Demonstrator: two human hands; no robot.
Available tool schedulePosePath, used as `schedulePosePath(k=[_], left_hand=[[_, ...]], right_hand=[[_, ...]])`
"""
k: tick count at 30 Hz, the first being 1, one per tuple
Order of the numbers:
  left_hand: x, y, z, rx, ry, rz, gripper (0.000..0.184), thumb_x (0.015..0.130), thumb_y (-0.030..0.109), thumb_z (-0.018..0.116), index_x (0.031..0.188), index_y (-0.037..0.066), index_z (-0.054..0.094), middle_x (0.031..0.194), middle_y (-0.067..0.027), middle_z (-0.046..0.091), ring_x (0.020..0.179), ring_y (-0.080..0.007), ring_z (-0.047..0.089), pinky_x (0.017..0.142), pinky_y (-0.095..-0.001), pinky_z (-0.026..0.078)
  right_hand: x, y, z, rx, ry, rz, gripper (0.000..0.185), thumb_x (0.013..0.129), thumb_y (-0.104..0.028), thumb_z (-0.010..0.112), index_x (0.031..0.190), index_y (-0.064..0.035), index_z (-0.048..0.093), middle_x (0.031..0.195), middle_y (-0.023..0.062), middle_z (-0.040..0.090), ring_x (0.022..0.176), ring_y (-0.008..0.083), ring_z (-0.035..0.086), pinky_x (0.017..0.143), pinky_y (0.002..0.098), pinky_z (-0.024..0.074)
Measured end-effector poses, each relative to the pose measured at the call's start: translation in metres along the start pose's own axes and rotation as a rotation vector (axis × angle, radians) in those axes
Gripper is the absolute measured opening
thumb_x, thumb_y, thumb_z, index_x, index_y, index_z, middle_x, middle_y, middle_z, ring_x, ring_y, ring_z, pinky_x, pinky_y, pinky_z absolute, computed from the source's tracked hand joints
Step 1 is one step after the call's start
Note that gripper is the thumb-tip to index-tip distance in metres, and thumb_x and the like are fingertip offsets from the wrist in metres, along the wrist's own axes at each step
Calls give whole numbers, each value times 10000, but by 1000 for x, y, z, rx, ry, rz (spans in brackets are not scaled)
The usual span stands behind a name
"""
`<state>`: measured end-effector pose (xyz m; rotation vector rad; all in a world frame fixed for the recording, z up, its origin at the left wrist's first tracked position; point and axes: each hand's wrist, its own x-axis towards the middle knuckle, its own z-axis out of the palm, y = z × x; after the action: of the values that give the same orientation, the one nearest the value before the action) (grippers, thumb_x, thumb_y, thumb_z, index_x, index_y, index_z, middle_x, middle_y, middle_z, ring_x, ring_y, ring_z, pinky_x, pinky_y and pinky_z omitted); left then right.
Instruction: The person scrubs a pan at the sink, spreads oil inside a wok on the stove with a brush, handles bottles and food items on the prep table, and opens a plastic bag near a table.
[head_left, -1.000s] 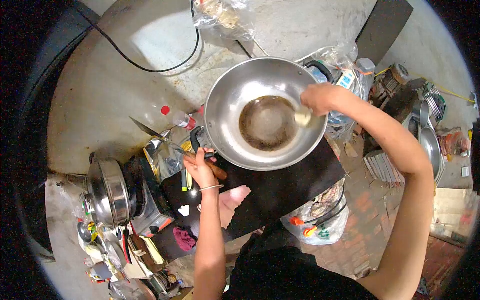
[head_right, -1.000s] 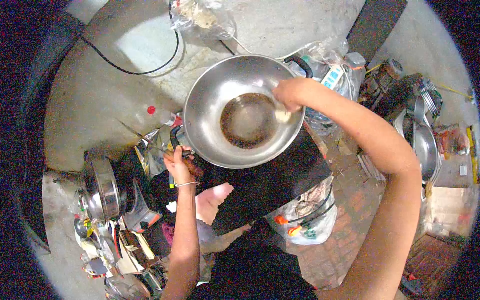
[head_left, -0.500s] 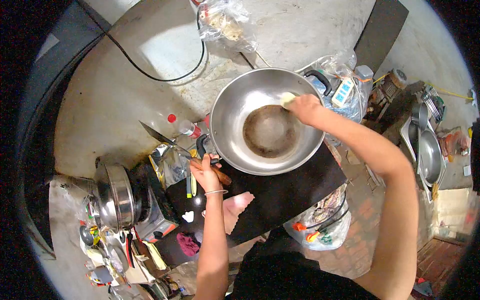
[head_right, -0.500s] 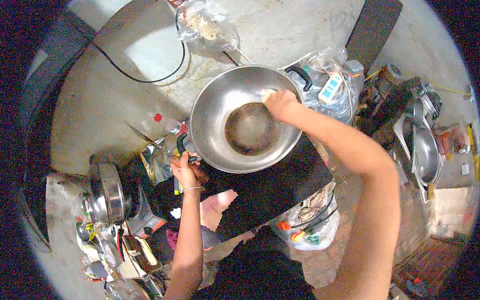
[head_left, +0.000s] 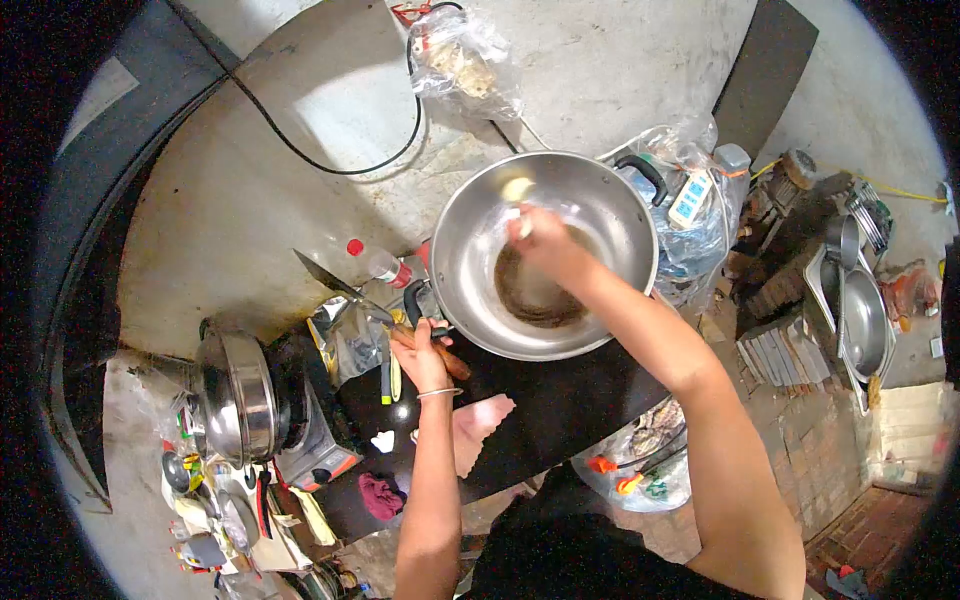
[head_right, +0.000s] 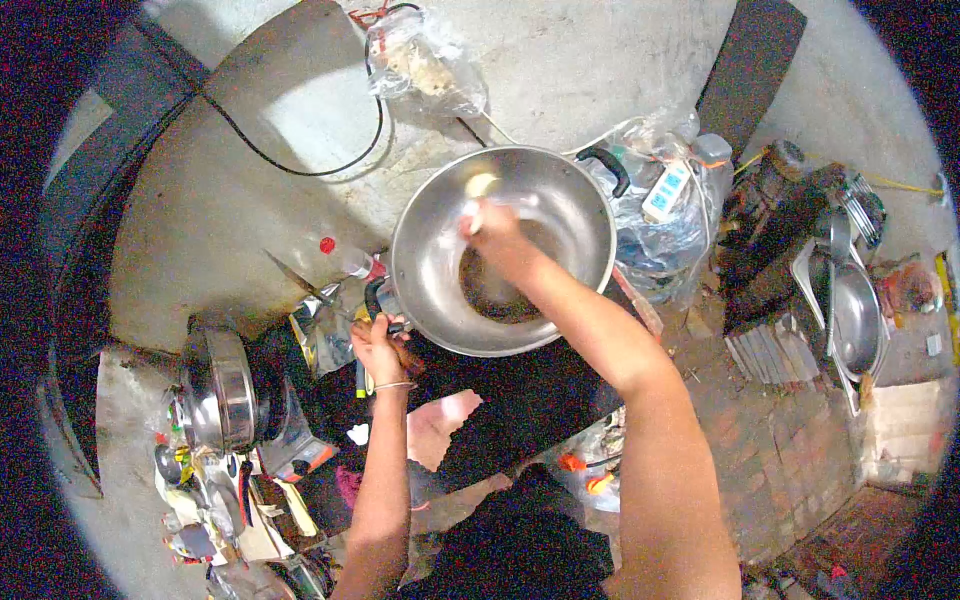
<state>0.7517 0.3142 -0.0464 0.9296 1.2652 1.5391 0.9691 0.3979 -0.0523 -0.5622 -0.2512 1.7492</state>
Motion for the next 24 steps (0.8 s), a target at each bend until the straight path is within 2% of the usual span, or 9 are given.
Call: schedulePosePath(k=[2,5,9,10,13,17,18,20,24], left_hand=[[-1,1,0,-45,-1,8,185,805,67,524,911,36,375,746,-80,538,625,-156,564,432,-244,454],[-5,5,5,-41,17,18,179,808,65,522,904,40,373,733,-73,541,615,-158,567,441,-244,452],[-5,6,5,-29,-1,6,170,811,61,513,890,46,364,725,-73,538,616,-161,568,446,-245,448],[-6,8,5,-25,-4,7,170,811,61,513,890,46,364,725,-73,538,616,-161,568,446,-245,448],[-5,8,4,-21,-21,6,176,809,56,510,896,52,357,737,-75,533,619,-161,564,455,-245,445],[-6,7,4,-41,-29,24,192,808,58,512,902,58,345,742,-75,532,616,-159,564,456,-247,448],[-6,7,4,-43,-29,22,192,808,58,512,902,58,345,742,-75,532,616,-159,564,456,-247,448],[-8,8,4,-16,-22,20,215,805,61,521,924,55,342,756,-77,538,626,-162,573,455,-253,455],[-9,13,2,36,-33,10,231,800,64,528,947,53,350,788,-82,549,662,-167,585,455,-258,463]], right_hand=[[-19,-26,1,232,444,-242,107,859,-113,432,920,-24,435,647,65,479,602,165,509,450,261,433],[-39,-28,0,129,587,-218,121,858,-122,439,917,-17,424,657,74,480,561,168,499,445,279,450],[11,10,-33,149,303,-297,133,853,-125,454,895,0,446,655,97,492,525,185,507,421,297,446],[48,32,-61,-552,31,-576,153,856,-145,456,867,8,460,647,108,499,520,194,514,419,305,441],[16,39,-14,-1545,-434,-408,301,841,-186,443,630,20,501,537,106,513,459,193,507,403,297,409],[-74,-27,16,-1967,-706,313,342,767,-146,451,490,46,512,490,128,534,368,195,477,356,306,386],[-95,-47,31,-1966,-660,543,322,754,-140,457,509,56,531,506,143,545,365,204,485,357,316,393],[-117,-69,37,-2083,-285,656,220,722,-106,471,611,51,578,525,156,558,393,223,527,378,324,424],[-131,-72,42,-2346,-209,649,162,689,-77,489,663,47,590,557,177,573,481,267,581,449,356,465]])
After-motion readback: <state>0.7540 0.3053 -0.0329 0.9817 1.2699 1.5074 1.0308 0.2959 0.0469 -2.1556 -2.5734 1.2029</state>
